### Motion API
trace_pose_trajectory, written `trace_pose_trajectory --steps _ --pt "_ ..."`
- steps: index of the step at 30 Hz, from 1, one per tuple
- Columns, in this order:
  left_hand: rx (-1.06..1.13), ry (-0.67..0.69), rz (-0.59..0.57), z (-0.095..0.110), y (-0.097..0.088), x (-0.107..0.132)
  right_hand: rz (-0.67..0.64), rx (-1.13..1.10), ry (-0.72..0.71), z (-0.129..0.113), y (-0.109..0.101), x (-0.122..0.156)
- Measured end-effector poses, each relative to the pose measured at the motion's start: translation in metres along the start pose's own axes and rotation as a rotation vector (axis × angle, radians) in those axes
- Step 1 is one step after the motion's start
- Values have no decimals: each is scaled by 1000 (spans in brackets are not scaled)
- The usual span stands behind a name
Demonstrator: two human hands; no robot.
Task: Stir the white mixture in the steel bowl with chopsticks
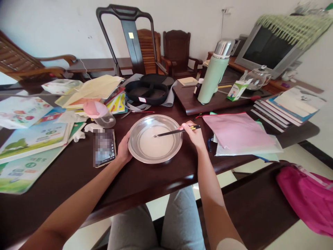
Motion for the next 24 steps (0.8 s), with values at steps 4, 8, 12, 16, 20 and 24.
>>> trace_pose_trajectory --steps 4,8,12,16,20,24 --pt "7 19 -13 -1 0 -1 177 -23 -3 5 -9 -3" --pt "11 14 6 -2 -2 -2 129 -82 -29 4 -9 -1" --pt "13 -23 34 -4 -4 -3 -94 -72 -32 1 1 3" --pt "23 -30 46 -5 -4 -3 -86 -34 -37 0 3 1" --pt "32 -13 43 -4 -5 -4 121 -30 -4 4 -7 -3" --pt "27 6 27 -3 -4 -3 139 -77 10 5 -9 -2"
Point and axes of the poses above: each hand's wrist, its own x-axis away from the middle knuckle, its own y-axis out of the palm, z = x × y, the point moved 3 cm from there along -x, towards the middle knuckle, and after that the axes turned 1 degree about y, right-handed, at the moved point
